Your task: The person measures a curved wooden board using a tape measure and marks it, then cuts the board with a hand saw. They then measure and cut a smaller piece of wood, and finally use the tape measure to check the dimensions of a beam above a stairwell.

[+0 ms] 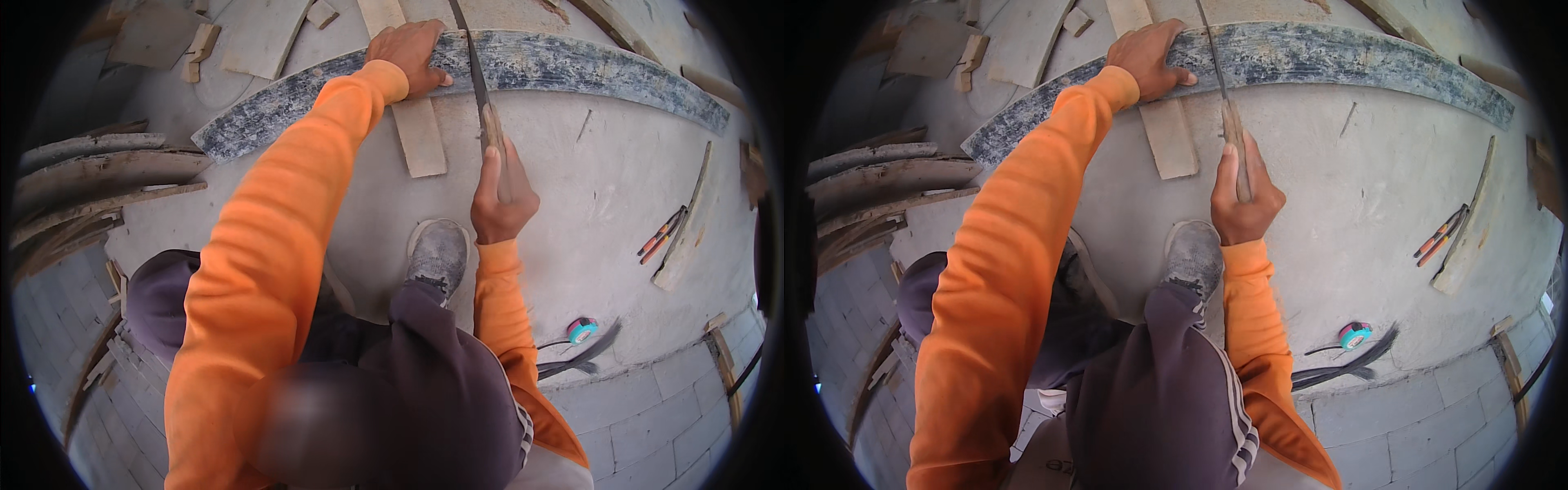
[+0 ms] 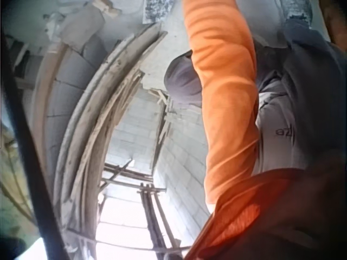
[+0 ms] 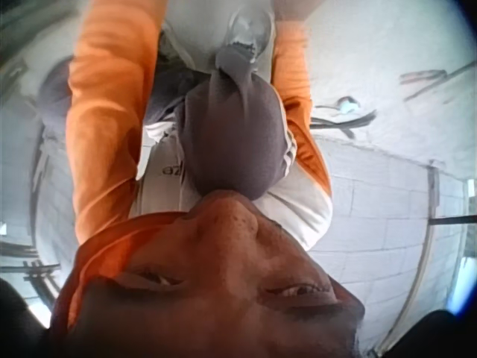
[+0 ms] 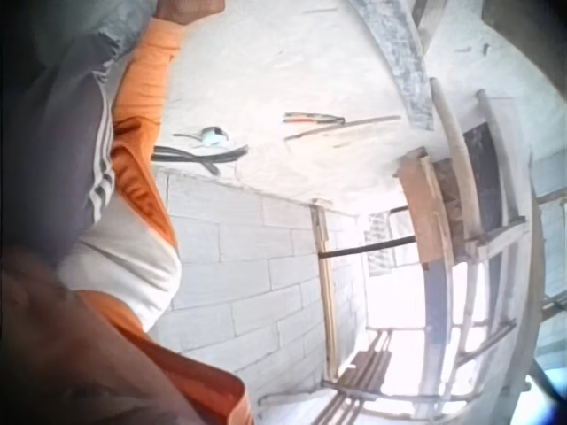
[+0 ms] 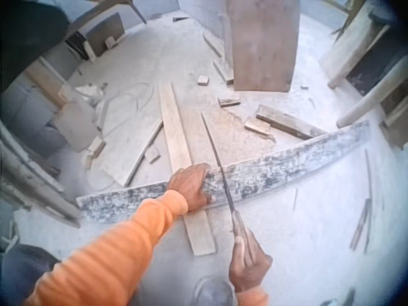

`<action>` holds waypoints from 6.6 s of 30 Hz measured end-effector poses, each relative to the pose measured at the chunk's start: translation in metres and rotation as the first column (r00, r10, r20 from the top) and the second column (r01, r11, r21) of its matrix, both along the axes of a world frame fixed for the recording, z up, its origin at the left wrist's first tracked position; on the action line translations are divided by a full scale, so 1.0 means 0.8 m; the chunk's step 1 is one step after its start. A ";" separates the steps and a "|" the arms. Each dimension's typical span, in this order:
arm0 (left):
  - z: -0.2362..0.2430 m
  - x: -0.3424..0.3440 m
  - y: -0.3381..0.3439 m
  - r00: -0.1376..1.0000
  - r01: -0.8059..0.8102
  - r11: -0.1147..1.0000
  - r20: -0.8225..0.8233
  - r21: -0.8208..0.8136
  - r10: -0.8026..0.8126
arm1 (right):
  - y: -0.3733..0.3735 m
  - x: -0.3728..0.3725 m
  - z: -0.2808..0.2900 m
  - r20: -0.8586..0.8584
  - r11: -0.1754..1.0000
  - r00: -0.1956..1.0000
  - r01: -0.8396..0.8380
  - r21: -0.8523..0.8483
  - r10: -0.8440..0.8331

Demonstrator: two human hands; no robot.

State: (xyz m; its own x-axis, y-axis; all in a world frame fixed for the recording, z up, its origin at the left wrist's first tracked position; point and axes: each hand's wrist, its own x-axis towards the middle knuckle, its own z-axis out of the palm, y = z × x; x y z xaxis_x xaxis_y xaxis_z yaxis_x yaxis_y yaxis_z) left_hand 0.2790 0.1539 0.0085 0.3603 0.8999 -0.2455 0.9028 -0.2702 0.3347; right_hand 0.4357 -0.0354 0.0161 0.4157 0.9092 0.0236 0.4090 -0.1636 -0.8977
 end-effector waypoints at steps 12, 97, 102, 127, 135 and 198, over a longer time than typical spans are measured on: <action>-0.002 0.009 0.007 0.999 -0.004 0.999 0.047 0.037 0.003 | 0.030 0.002 -0.006 -0.037 0.999 0.999 0.018 0.049 -0.016; 0.007 -0.016 0.004 1.000 -0.011 0.999 0.006 0.037 0.011 | -0.159 0.019 0.018 0.044 0.992 0.998 -0.042 -0.116 0.047; 0.006 0.002 0.000 0.999 -0.001 1.000 0.035 0.007 0.000 | 0.029 -0.004 -0.002 -0.002 1.000 1.000 -0.028 0.000 0.028; 0.001 -0.022 0.014 0.999 0.010 0.999 0.031 -0.038 -0.008 | -0.106 0.012 -0.019 0.046 0.999 0.999 0.002 -0.038 -0.001; -0.010 -0.026 0.015 1.000 -0.004 0.998 -0.013 -0.066 0.003 | -0.121 0.010 -0.026 0.097 0.999 0.994 -0.039 -0.008 0.040; 0.006 -0.020 0.005 0.999 0.013 1.000 0.042 0.014 -0.013 | -0.175 0.018 0.030 0.034 0.990 0.999 -0.009 -0.138 0.014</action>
State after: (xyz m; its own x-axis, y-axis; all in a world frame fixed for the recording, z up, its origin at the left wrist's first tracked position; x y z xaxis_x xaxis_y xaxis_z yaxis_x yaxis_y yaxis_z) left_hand 0.2627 0.1582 0.0137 0.3818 0.8984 -0.2171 0.8843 -0.2868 0.3685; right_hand 0.4504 -0.1754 0.0405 0.4064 0.9095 -0.0873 0.4424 -0.2796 -0.8521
